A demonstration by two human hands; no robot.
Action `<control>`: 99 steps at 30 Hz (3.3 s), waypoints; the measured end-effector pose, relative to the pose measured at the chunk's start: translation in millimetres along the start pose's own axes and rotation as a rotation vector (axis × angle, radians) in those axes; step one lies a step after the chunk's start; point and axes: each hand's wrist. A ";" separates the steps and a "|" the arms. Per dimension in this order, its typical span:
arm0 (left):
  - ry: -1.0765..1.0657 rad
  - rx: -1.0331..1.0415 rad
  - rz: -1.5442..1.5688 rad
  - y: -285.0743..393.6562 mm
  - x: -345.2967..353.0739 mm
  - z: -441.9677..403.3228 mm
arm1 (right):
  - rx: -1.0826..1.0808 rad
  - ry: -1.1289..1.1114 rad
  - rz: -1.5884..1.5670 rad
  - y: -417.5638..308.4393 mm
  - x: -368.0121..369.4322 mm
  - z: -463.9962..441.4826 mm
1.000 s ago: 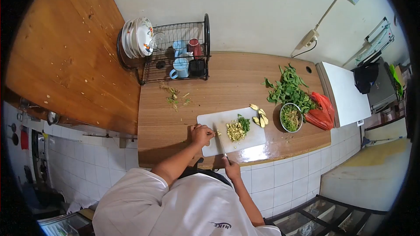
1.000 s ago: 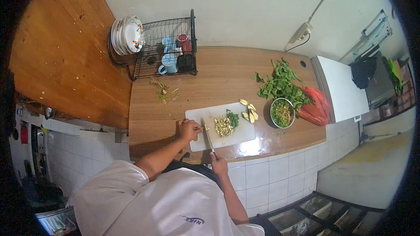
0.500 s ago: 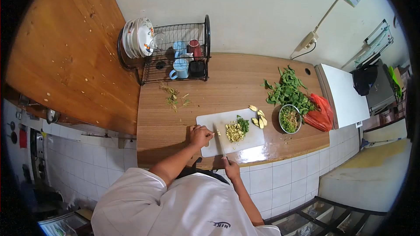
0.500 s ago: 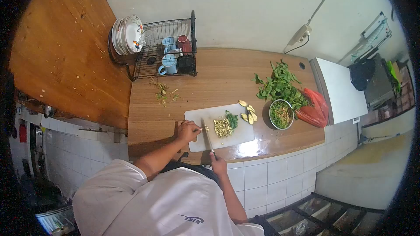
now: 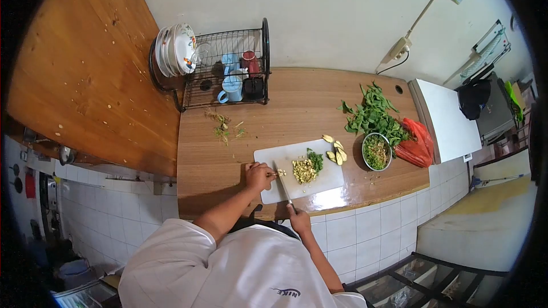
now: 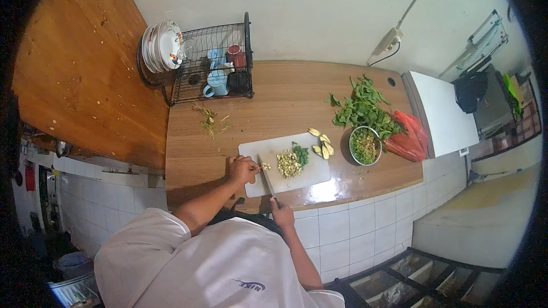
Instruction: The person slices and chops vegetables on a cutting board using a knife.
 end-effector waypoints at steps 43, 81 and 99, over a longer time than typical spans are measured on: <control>0.003 -0.051 -0.014 -0.6 1.0 2.3 | 0.026 -0.072 -0.022 -9.2 0.6 9.4; -0.006 0.007 -0.010 -10.3 -5.6 -0.1 | 0.065 -0.023 -0.102 -25.9 33.7 39.1; -0.058 0.048 -0.008 -15.2 -8.2 3.6 | 0.130 0.046 -0.016 -11.3 50.3 31.0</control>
Point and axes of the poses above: each hand's wrist, its own z-axis away from the middle knuckle, its own x-axis out of the palm, y = z × x, and after that the axes turned 10 degrees about -y, right-handed
